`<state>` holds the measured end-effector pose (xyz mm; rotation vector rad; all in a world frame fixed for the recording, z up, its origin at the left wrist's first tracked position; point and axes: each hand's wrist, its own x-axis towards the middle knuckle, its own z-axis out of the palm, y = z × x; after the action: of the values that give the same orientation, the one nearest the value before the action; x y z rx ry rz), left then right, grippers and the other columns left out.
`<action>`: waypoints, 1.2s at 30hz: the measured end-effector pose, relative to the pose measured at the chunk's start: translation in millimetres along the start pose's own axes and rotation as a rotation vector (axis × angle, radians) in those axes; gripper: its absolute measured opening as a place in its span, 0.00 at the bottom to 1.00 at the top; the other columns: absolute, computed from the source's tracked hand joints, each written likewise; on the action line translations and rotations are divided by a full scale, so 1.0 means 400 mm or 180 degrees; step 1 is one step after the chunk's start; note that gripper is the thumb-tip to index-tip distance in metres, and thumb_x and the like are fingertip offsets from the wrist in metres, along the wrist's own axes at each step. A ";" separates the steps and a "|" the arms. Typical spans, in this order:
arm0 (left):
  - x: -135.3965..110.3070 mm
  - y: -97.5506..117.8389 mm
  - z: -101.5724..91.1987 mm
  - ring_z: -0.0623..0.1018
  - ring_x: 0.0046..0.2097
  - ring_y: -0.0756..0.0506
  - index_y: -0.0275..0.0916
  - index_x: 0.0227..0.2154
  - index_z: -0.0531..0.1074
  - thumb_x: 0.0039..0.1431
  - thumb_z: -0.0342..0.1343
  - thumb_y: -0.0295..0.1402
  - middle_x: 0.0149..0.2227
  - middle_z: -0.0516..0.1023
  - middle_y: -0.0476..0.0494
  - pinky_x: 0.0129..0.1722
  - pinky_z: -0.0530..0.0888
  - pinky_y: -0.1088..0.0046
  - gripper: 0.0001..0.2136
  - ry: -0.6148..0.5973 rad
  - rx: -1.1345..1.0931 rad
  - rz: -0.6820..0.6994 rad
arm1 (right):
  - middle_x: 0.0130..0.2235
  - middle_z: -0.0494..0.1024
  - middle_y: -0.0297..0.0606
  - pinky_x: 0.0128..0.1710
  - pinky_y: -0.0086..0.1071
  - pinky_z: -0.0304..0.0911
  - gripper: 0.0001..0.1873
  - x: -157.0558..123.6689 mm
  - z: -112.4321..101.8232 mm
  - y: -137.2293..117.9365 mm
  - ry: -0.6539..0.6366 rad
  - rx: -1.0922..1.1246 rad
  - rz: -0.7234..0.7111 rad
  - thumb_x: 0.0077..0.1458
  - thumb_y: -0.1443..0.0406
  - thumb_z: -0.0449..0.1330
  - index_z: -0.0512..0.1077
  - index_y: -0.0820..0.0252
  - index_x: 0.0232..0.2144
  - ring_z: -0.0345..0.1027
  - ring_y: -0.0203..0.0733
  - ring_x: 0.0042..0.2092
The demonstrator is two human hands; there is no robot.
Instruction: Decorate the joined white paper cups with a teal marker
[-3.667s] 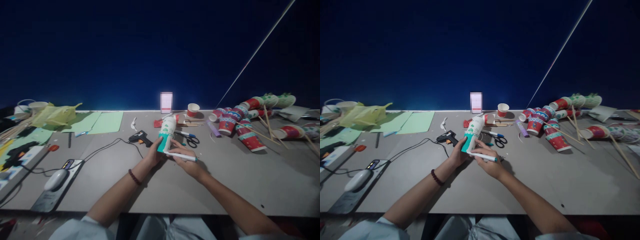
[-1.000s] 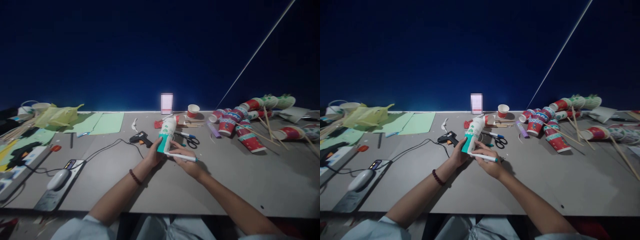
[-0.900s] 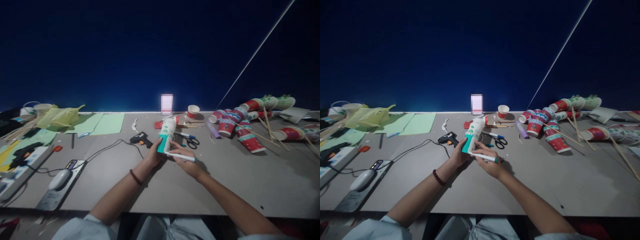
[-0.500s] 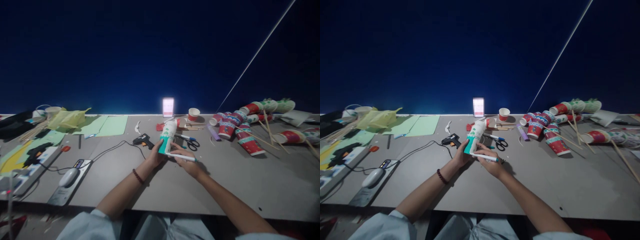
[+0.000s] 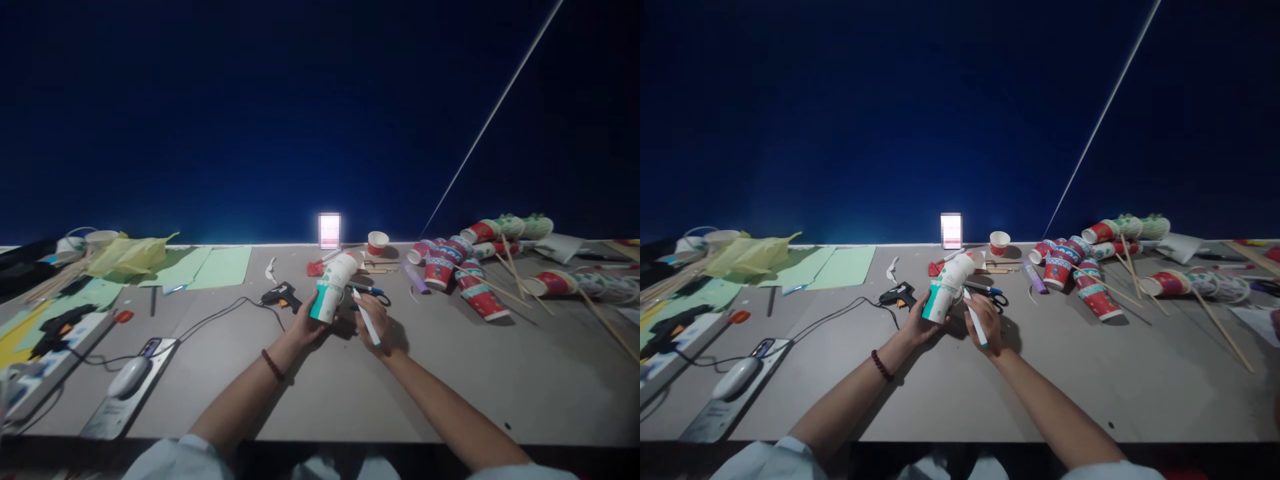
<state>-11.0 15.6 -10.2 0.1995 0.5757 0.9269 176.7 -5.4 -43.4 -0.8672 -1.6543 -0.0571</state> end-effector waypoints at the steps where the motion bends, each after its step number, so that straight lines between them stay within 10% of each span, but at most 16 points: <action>1: 0.000 0.000 0.000 0.81 0.33 0.40 0.30 0.45 0.70 0.60 0.55 0.40 0.34 0.81 0.35 0.32 0.78 0.65 0.18 -0.0042 0.0004 -0.0045 | 0.44 0.80 0.39 0.47 0.46 0.73 0.18 0.000 0.002 0.002 0.0004 -0.0037 0.0033 0.58 0.68 0.55 0.70 0.47 0.50 0.77 0.51 0.46; 17: -0.016 0.015 0.019 0.78 0.28 0.44 0.29 0.46 0.70 0.59 0.51 0.44 0.35 0.79 0.32 0.21 0.72 0.73 0.21 -0.0414 -0.0239 -0.0212 | 0.43 0.77 0.40 0.49 0.46 0.67 0.16 0.020 -0.013 -0.043 0.0190 0.0329 0.0633 0.60 0.67 0.53 0.71 0.50 0.49 0.72 0.50 0.47; 25: -0.066 -0.004 0.088 0.80 0.35 0.41 0.29 0.45 0.71 0.59 0.52 0.42 0.36 0.79 0.32 0.29 0.76 0.70 0.20 -0.0367 -0.0313 -0.0127 | 0.31 0.79 0.36 0.43 0.40 0.70 0.12 0.156 -0.074 -0.164 -0.0142 0.1402 0.0762 0.61 0.65 0.53 0.76 0.52 0.35 0.74 0.45 0.40; 36: -0.051 0.047 0.204 0.78 0.33 0.42 0.30 0.46 0.71 0.57 0.53 0.41 0.34 0.78 0.37 0.29 0.74 0.69 0.20 -0.0597 0.0166 0.0095 | 0.24 0.78 0.31 0.30 0.32 0.70 0.07 0.340 -0.049 -0.163 0.0234 0.1660 0.1815 0.55 0.61 0.60 0.71 0.56 0.27 0.74 0.40 0.27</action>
<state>11.1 17.0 73.0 0.3391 0.4244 0.9113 154.5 6.5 106.4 -0.8795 -1.2139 0.6968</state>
